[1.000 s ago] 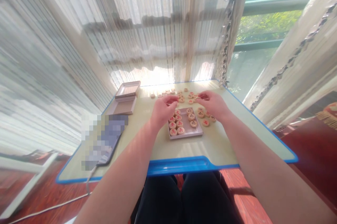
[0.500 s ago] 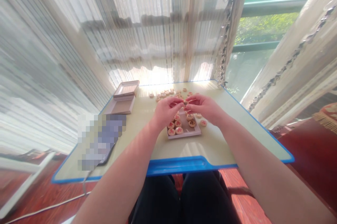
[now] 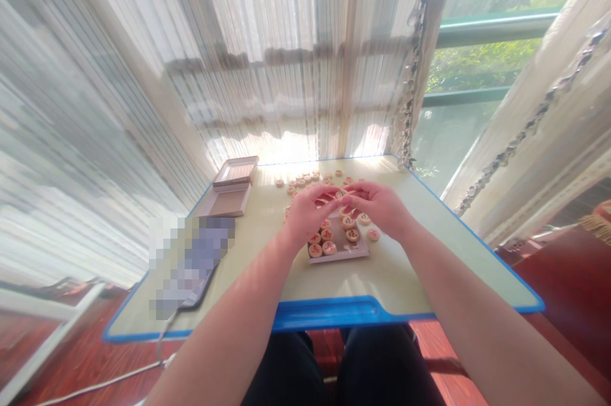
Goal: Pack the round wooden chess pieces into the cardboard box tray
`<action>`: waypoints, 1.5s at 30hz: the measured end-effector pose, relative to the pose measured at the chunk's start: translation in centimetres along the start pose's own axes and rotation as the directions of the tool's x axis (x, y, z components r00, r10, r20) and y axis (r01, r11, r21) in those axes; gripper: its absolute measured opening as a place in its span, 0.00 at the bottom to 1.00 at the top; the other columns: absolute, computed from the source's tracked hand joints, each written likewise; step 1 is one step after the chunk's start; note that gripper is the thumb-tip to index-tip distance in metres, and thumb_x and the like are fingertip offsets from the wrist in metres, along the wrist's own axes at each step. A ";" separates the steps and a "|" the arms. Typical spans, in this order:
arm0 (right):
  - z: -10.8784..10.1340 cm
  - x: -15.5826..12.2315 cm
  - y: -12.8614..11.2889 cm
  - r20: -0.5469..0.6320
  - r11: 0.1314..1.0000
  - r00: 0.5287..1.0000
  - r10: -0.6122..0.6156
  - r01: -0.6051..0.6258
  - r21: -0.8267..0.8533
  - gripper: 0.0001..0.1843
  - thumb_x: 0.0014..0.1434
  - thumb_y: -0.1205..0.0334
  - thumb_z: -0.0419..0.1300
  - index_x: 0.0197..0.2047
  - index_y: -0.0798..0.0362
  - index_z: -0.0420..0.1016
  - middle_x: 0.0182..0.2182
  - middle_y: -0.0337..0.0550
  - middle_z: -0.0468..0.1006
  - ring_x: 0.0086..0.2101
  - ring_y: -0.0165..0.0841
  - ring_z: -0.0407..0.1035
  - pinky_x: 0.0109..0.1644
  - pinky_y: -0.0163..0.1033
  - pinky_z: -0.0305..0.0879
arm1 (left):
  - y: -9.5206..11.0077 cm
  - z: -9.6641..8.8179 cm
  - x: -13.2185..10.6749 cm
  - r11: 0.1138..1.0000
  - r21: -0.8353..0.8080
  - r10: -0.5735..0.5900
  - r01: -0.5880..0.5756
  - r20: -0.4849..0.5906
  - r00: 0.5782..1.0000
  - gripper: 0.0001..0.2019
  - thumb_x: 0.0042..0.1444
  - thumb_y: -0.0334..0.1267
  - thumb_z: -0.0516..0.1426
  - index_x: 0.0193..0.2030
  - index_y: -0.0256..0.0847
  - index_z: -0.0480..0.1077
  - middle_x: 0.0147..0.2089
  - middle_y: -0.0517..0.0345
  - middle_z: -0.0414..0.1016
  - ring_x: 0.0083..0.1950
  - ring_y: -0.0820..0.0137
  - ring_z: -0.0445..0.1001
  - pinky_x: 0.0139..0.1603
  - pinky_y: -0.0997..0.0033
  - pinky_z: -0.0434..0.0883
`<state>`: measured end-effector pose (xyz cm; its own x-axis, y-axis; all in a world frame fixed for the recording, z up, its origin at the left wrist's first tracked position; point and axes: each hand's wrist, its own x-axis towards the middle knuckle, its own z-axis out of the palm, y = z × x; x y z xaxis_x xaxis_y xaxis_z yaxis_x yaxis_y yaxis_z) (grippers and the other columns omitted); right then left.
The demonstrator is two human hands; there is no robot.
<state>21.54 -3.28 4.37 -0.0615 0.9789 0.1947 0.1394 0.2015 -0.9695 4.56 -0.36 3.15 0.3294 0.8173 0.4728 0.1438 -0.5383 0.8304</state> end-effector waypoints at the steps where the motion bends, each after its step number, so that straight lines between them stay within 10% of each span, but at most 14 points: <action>1: -0.1 0.0 0.0 0.000 1.000 1.000 -0.003 0.003 -0.010 0.20 0.48 0.50 0.66 0.40 0.55 0.75 0.25 0.41 0.79 0.25 0.31 0.73 0.29 0.36 0.71 | -0.1 0.0 0.1 1.000 0.022 0.004 -0.004 -0.007 1.000 0.15 0.50 0.44 0.62 0.41 0.39 0.75 0.40 0.51 0.77 0.38 0.69 0.76 0.39 0.72 0.73; 16: -0.4 -4.2 -0.1 -0.116 0.927 0.965 -0.237 0.188 -0.325 0.17 0.49 0.52 0.63 0.39 0.53 0.78 0.30 0.43 0.80 0.29 0.32 0.71 0.34 0.38 0.68 | 1.6 0.2 -1.7 0.980 0.155 0.104 -0.123 0.125 0.987 0.16 0.51 0.46 0.60 0.43 0.39 0.76 0.40 0.51 0.78 0.37 0.68 0.77 0.38 0.70 0.74; 24: -0.4 -6.9 2.6 -0.171 0.908 0.970 -0.173 0.089 -0.410 0.15 0.47 0.53 0.63 0.36 0.54 0.78 0.25 0.40 0.77 0.26 0.30 0.67 0.33 0.38 0.66 | 2.3 0.3 -5.1 0.777 0.445 0.428 -0.446 0.147 0.892 0.11 0.53 0.38 0.58 0.42 0.39 0.76 0.43 0.51 0.78 0.46 0.65 0.74 0.54 0.60 0.70; 31: -0.5 -5.8 3.6 -0.126 0.802 0.973 -0.193 0.083 -0.591 0.14 0.48 0.54 0.63 0.37 0.52 0.79 0.21 0.37 0.73 0.25 0.31 0.66 0.34 0.37 0.64 | 1.7 0.7 -5.6 0.656 0.537 0.398 -0.530 0.350 0.848 0.09 0.54 0.35 0.56 0.37 0.41 0.78 0.40 0.56 0.80 0.45 0.64 0.72 0.52 0.60 0.70; 45: -0.1 -5.9 3.6 -0.122 0.790 0.982 -0.147 0.042 -0.612 0.12 0.50 0.54 0.62 0.36 0.50 0.79 0.22 0.37 0.73 0.26 0.30 0.66 0.33 0.36 0.62 | 1.6 1.1 -5.4 0.643 0.539 0.350 -0.544 0.425 0.835 0.14 0.56 0.46 0.57 0.40 0.41 0.78 0.41 0.55 0.80 0.43 0.64 0.73 0.50 0.62 0.69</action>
<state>22.53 -8.35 -0.23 0.0401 0.9354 0.3514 0.7125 0.2198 -0.6664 4.02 -5.83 1.65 0.7216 0.4066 0.5604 0.4166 -0.9015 0.1176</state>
